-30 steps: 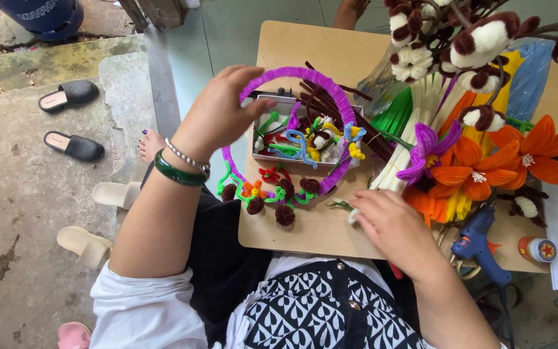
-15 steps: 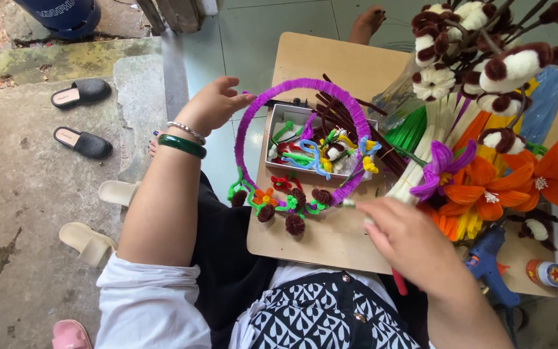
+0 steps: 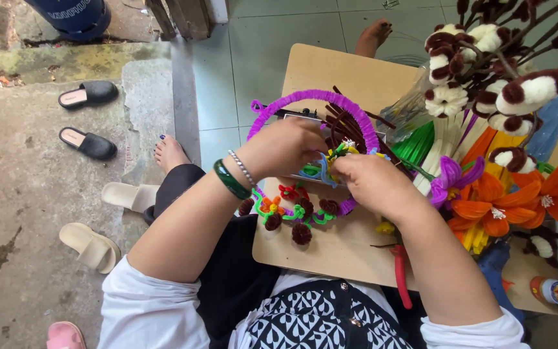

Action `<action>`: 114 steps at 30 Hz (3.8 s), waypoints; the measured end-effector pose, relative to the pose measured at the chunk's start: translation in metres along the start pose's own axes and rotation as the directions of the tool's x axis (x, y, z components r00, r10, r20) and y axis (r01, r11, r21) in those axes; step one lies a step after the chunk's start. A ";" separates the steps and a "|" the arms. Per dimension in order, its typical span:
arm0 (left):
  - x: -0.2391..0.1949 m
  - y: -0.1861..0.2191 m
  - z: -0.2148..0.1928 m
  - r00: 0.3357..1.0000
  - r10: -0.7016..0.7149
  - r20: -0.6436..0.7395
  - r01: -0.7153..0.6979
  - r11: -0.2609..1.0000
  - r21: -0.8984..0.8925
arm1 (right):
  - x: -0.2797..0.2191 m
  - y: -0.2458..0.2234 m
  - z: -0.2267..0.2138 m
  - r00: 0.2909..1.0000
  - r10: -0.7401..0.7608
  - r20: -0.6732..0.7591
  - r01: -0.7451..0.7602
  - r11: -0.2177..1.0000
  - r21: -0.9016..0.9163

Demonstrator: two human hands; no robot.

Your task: The person is meticulously decorating a small purple hoop by attaching various colorful artificial flowers and decorative elements.

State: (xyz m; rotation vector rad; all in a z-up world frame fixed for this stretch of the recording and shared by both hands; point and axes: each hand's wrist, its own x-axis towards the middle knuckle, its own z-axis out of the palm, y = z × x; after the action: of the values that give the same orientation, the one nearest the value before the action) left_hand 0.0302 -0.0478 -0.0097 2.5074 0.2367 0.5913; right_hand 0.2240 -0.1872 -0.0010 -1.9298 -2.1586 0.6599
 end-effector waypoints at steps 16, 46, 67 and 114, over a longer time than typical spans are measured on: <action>0.011 0.008 0.043 0.871 -0.345 0.351 0.118 0.839 0.532 | 0.014 0.001 0.033 0.992 0.094 -0.087 -0.119 0.929 -0.350; 0.020 0.045 -0.012 0.901 -0.430 -0.054 0.400 0.872 -0.282 | -0.002 0.015 -0.009 0.852 0.465 -0.243 0.146 0.233 0.961; 0.007 -0.018 0.011 0.898 -0.422 -0.125 0.437 0.819 0.373 | 0.017 -0.004 -0.049 0.947 0.031 -0.319 0.036 0.979 0.203; 0.038 0.002 0.104 0.972 0.193 0.138 -0.236 0.834 0.499 | -0.030 0.085 0.011 0.976 -0.062 -0.208 -0.048 0.874 -0.484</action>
State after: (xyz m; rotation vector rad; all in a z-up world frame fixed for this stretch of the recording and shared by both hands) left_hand 0.1115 -0.0878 -0.0735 3.1019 0.0850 0.5663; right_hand 0.3007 -0.2132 -0.0427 -2.0920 -2.3410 -0.1251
